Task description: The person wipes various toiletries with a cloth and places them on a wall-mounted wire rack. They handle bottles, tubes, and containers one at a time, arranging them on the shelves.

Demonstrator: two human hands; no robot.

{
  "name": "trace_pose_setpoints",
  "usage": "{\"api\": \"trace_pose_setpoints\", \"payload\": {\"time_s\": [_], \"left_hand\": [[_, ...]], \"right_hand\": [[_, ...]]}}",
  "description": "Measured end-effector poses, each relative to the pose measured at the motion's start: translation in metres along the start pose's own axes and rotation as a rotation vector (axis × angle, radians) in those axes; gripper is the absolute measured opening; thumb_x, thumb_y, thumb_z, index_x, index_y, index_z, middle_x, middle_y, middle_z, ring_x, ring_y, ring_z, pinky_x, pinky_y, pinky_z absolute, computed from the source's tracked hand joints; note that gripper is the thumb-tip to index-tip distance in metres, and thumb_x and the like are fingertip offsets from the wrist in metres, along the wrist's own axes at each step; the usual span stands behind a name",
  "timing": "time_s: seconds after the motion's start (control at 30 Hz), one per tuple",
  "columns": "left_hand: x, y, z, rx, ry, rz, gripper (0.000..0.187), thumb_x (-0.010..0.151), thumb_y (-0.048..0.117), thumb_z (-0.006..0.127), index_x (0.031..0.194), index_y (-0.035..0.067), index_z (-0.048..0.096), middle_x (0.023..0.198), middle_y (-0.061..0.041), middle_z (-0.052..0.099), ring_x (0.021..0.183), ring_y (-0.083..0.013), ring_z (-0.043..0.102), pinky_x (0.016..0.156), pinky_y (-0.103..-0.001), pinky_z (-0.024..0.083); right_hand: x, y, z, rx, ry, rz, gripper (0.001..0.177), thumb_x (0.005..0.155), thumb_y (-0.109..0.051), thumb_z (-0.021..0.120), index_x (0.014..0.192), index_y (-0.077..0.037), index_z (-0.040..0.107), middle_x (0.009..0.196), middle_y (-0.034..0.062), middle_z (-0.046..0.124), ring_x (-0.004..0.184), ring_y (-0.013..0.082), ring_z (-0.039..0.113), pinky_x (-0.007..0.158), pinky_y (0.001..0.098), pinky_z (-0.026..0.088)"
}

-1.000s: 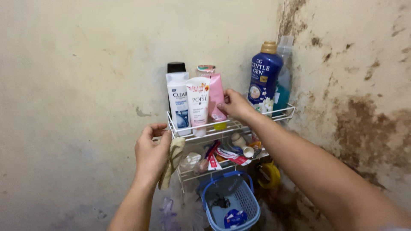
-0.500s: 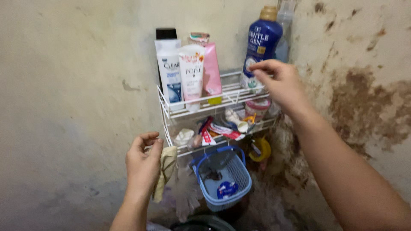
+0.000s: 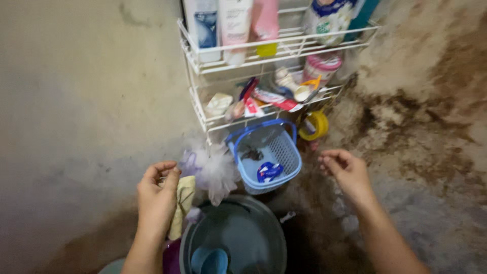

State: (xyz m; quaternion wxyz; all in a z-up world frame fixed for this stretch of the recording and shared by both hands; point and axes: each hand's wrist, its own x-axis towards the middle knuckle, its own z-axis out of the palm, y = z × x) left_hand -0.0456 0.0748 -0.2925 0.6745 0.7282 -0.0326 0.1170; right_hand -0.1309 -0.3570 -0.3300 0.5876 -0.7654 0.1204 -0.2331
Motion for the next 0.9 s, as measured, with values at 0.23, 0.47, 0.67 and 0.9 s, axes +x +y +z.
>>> {"api": "trace_pose_setpoints", "payload": {"time_s": [0.23, 0.47, 0.67, 0.9], "left_hand": [[-0.025, -0.069, -0.081, 0.143, 0.238, -0.091, 0.021, 0.092, 0.015, 0.069, 0.108, 0.001, 0.072, 0.093, -0.007, 0.072, 0.084, -0.0129, 0.066, 0.075, -0.028, 0.053], [-0.070, -0.150, -0.180, 0.266, 0.430, -0.152, 0.020, 0.092, 0.014, 0.070, 0.105, 0.001, 0.073, 0.093, -0.008, 0.072, 0.087, -0.0154, 0.064, 0.079, -0.029, 0.050], [-0.088, -0.222, -0.226, 0.255, 0.477, -0.243, 0.019, 0.089, 0.013, 0.071, 0.104, 0.002, 0.073, 0.090, -0.008, 0.073, 0.084, -0.0144, 0.066, 0.077, -0.029, 0.051], [-0.078, -0.309, -0.213, 0.253, 0.468, -0.263, 0.015, 0.084, 0.010, 0.074, 0.098, 0.005, 0.075, 0.080, -0.008, 0.074, 0.080, -0.0107, 0.065, 0.077, -0.027, 0.053]], "right_hand": [[-0.052, 0.031, 0.090, -0.010, -0.236, 0.024, 0.021, 0.095, -0.011, 0.067, 0.110, 0.001, 0.075, 0.094, 0.0053, 0.077, 0.077, 0.0109, 0.066, 0.070, 0.0262, 0.055], [-0.096, 0.087, 0.238, -0.161, -0.582, 0.102, 0.021, 0.090, -0.015, 0.072, 0.108, -0.006, 0.077, 0.087, 0.0047, 0.079, 0.074, 0.0114, 0.071, 0.066, 0.0283, 0.059], [-0.089, 0.212, 0.380, -0.409, -0.739, -0.011, 0.027, 0.085, -0.021, 0.077, 0.110, -0.012, 0.077, 0.095, 0.0071, 0.081, 0.084, 0.0180, 0.078, 0.076, 0.0327, 0.061], [-0.045, 0.302, 0.527, -0.769, -0.618, 0.010, 0.044, 0.078, -0.029, 0.082, 0.120, -0.020, 0.074, 0.105, 0.0122, 0.076, 0.096, 0.0337, 0.073, 0.085, 0.0459, 0.058]]}}
